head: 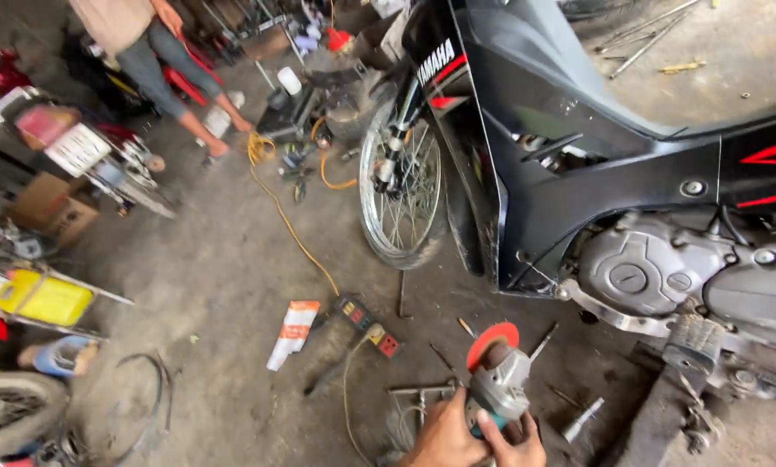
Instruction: The person uses an angle grinder to smooth the surface of a small cylindrical metal part removed from a motorcycle. They hold the part with one hand and operate the grinder with the other, rotating the part to grind different sides. The part is then placed back near the motorcycle.
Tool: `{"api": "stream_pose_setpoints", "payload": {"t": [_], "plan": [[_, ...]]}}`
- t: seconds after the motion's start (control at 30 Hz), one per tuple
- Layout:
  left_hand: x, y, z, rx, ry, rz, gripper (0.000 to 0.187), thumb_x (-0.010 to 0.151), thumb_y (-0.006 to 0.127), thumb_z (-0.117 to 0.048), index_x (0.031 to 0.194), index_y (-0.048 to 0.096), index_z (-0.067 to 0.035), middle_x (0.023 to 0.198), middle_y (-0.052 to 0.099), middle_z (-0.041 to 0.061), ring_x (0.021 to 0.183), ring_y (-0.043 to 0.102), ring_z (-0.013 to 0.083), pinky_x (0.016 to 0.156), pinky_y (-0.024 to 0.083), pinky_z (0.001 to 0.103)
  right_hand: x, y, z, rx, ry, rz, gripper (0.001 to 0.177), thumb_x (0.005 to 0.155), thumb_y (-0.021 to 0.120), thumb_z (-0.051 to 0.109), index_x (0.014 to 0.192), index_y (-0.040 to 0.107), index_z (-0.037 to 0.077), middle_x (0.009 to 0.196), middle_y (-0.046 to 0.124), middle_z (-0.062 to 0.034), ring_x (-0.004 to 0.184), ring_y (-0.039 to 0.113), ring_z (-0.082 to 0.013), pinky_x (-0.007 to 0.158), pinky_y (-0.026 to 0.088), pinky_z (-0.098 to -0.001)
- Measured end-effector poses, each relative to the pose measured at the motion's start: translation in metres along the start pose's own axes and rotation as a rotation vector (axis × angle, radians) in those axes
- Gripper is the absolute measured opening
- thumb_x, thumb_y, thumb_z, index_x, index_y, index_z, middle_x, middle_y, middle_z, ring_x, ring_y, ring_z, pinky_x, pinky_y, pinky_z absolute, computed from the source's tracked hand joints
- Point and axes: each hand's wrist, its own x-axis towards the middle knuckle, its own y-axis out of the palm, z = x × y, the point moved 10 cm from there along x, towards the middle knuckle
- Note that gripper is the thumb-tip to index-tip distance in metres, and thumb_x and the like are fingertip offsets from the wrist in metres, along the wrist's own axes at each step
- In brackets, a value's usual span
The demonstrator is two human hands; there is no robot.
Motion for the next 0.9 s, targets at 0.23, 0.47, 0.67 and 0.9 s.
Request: {"api": "stream_pose_setpoints", "payload": {"t": [0.23, 0.47, 0.67, 0.9], "plan": [[0.025, -0.003, 0.044, 0.007, 0.053, 0.125, 0.121, 0.070, 0.080, -0.060, 0.159, 0.021, -0.003, 0.158, 0.041, 0.020, 0.143, 0.047, 0.0339, 0.112, 0.042, 0.040, -0.060, 0.020, 0.056, 0.245, -0.030, 0.310, 0.066, 0.073, 0.073, 0.013, 0.137, 0.064, 0.001, 0.126, 0.075, -0.0209, 0.117, 0.069, -0.0294, 0.108, 0.047, -0.0358], [0.030, -0.012, 0.124, -0.329, -0.111, 0.133, 0.057, 0.062, 0.088, -0.043, 0.110, 0.075, -0.015, 0.096, 0.076, -0.002, 0.088, 0.067, 0.0096, 0.077, 0.052, 0.026, -0.026, 0.027, 0.028, -0.388, -0.207, 0.722, 0.096, 0.075, 0.078, 0.048, 0.154, 0.038, 0.010, 0.160, 0.044, -0.0122, 0.148, 0.046, -0.0258, 0.120, 0.039, -0.0442], [0.001, -0.066, 0.252, -0.132, -0.376, -0.210, 0.068, 0.061, 0.081, -0.066, 0.110, 0.070, -0.021, 0.096, 0.080, 0.001, 0.091, 0.075, 0.0219, 0.073, 0.052, 0.034, 0.011, -0.084, 0.081, -0.756, -0.412, 0.372, 0.062, 0.082, 0.072, 0.039, 0.139, 0.066, 0.017, 0.138, 0.074, 0.0001, 0.127, 0.068, -0.0093, 0.111, 0.047, -0.0266], [-0.036, -0.088, 0.389, 0.045, -0.644, -0.613, 0.081, 0.063, 0.071, -0.079, 0.116, 0.063, -0.018, 0.101, 0.077, 0.016, 0.099, 0.071, 0.0441, 0.080, 0.051, 0.056, -0.015, -0.130, 0.111, -0.924, -0.396, 0.089, 0.053, 0.084, 0.074, 0.028, 0.136, 0.072, 0.030, 0.104, 0.090, -0.0029, 0.111, 0.079, -0.0130, 0.106, 0.053, -0.0274]]}}
